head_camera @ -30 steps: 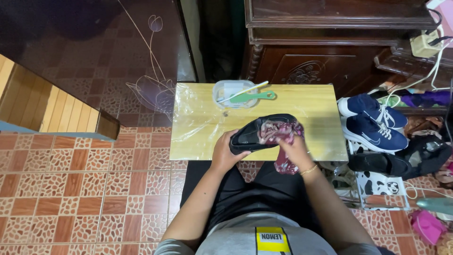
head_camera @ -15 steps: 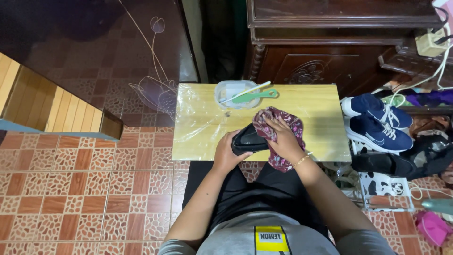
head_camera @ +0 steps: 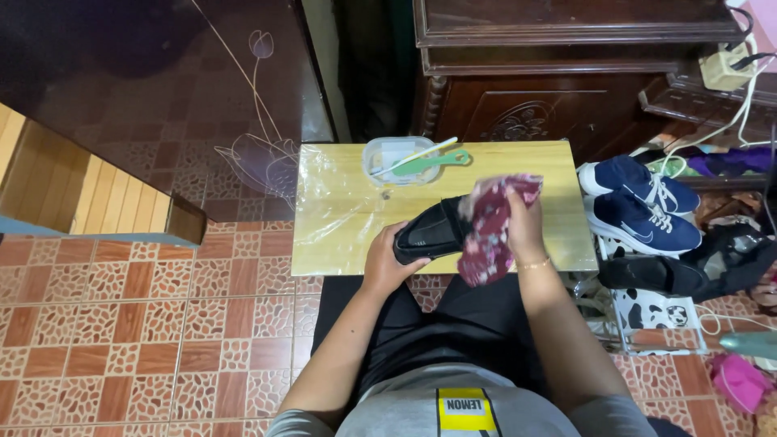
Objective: Cleaning a black leather shoe by brushing off debris and then wiping the surface with a cloth.
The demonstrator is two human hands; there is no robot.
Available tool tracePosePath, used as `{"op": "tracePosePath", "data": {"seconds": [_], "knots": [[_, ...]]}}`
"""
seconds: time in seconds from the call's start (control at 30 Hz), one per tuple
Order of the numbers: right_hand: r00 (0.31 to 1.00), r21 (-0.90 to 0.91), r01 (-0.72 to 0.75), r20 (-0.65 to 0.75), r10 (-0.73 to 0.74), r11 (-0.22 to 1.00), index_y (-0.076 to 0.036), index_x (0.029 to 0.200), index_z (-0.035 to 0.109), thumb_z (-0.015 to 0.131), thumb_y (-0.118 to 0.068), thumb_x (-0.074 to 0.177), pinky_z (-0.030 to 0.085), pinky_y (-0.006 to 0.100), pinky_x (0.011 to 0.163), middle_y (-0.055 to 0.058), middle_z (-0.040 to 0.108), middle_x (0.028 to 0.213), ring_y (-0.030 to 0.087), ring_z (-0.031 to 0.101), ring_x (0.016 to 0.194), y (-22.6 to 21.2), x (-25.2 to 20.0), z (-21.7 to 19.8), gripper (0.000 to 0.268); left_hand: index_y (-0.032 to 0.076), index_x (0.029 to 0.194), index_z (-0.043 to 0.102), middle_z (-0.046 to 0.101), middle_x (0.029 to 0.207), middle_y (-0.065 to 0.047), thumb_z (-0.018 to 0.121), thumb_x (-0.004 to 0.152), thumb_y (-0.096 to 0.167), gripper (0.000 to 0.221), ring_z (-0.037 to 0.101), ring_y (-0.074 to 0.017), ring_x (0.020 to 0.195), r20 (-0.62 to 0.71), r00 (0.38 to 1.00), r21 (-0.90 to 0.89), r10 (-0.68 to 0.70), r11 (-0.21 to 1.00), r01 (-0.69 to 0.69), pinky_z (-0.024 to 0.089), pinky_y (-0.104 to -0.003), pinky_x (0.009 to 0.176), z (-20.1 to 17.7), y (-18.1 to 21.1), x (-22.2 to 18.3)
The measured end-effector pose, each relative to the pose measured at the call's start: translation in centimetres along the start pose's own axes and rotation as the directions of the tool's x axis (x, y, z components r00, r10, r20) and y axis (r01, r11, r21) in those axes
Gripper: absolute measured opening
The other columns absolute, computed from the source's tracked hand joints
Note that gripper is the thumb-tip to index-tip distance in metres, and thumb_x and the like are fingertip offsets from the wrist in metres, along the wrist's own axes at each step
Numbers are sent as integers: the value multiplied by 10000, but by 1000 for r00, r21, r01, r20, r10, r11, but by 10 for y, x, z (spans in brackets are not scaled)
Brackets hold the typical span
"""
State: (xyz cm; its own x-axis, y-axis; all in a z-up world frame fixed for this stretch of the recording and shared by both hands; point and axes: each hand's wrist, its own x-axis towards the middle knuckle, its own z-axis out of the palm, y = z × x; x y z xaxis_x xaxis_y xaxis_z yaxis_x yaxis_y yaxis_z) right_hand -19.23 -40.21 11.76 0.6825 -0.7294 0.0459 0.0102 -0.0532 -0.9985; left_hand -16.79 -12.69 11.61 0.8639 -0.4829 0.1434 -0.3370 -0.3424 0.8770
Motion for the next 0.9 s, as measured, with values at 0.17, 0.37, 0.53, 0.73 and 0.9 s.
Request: {"op": "tracePosePath", "data": {"seconds": [0.17, 0.37, 0.53, 0.73, 0.9], "knots": [[780, -481, 542, 593, -199, 689, -141, 1352, 610, 690, -171, 886, 327, 534, 1142, 146, 599, 1366, 382, 511, 1333, -28, -35, 27, 473, 15, 1388, 508, 593, 1277, -184, 938, 694, 290, 861, 608, -374, 1214, 9, 1000, 27, 13, 1000, -13, 475, -497, 1080, 1, -1, 1], [812, -688, 554, 570, -123, 469, -120, 1413, 583, 669, -272, 920, 171, 569, 1221, 146, 621, 1412, 353, 495, 1388, -4, -18, 29, 523, 18, 1395, 512, 600, 1269, -181, 936, 693, 284, 862, 616, -372, 1203, -4, 1000, 17, 2, 1000, -2, 480, -497, 1068, 5, -8, 2], [924, -825, 382, 340, -175, 417, -74, 945, 741, 675, -365, 957, 471, 512, 1026, 192, 723, 968, 407, 677, 1062, 64, 49, -11, 299, 21, 1392, 516, 603, 1267, -182, 934, 684, 281, 863, 617, -380, 1193, 7, 1000, 14, 14, 1000, -14, 479, -504, 1060, 2, -6, 4], [942, -799, 335, 266, -207, 499, 3, 1250, 675, 596, -396, 1049, 399, 501, 1086, 237, 702, 1209, 388, 635, 1195, 31, 21, -16, 454, 36, 1381, 518, 605, 1264, -179, 944, 666, 316, 878, 615, -386, 1192, -20, 1000, 38, 16, 999, -15, 481, -510, 1059, 3, -6, 2], [870, -668, 485, 306, -386, 564, 172, 1327, 566, 724, -82, 871, 335, 616, 1121, 461, 583, 1219, 623, 509, 1223, 10, -35, 6, 545, 18, 1401, 507, 596, 1292, -185, 928, 719, 292, 847, 610, -358, 1218, 14, 999, 41, -38, 998, 38, 467, -501, 1080, 0, 1, 3]]}}
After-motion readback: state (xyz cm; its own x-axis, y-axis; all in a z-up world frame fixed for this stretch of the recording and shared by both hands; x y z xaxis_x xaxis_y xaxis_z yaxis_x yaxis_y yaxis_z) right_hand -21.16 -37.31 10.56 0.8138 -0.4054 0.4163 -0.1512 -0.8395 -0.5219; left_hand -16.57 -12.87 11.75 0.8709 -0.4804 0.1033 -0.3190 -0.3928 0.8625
